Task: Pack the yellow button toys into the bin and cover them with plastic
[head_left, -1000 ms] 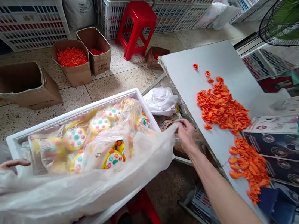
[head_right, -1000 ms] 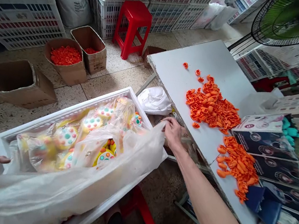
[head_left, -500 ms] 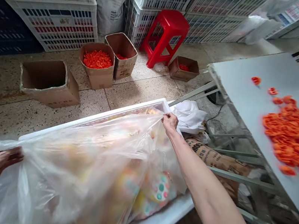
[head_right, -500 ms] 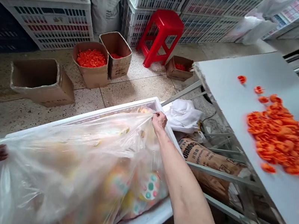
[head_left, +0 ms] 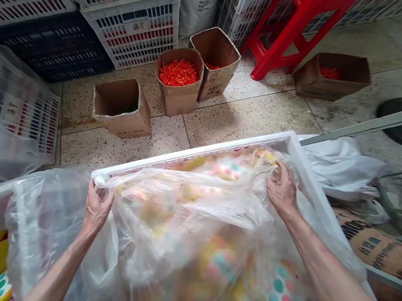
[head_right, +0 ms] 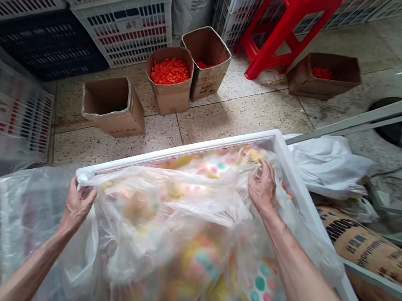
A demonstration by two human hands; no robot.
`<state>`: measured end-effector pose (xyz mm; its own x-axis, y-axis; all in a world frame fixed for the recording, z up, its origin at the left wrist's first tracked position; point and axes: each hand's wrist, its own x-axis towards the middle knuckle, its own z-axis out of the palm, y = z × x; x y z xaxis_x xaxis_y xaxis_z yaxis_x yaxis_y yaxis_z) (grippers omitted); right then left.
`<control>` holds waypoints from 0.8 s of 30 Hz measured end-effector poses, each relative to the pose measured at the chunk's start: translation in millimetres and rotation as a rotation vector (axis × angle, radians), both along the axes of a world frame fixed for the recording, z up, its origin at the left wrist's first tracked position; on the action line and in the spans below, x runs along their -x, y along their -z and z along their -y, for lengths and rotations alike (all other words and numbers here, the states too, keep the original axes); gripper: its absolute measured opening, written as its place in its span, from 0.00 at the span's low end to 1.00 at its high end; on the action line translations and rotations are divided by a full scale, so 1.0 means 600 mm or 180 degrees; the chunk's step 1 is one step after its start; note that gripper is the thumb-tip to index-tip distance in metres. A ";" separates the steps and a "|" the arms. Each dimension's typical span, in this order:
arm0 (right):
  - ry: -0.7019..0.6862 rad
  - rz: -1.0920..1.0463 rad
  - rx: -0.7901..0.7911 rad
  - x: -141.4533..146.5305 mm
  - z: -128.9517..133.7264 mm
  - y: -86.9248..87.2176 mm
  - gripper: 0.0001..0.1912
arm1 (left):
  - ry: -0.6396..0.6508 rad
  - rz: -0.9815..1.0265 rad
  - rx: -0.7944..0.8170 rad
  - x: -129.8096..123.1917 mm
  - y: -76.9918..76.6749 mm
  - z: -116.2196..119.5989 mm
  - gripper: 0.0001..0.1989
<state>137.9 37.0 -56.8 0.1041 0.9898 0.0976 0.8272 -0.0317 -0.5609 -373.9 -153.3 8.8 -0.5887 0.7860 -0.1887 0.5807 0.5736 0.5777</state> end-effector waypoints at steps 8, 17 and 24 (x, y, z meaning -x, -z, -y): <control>-0.1698 0.0739 -0.0145 0.131 0.151 -0.030 0.23 | 0.0574 -0.0116 0.0396 -0.031 0.032 0.014 0.31; -0.2053 0.1343 0.0138 0.173 0.020 0.075 0.21 | 0.0393 0.0327 0.0693 0.042 0.122 -0.048 0.22; -0.1994 0.1378 0.0215 0.191 -0.030 0.078 0.18 | -0.0026 0.0377 0.0600 0.036 0.162 -0.064 0.21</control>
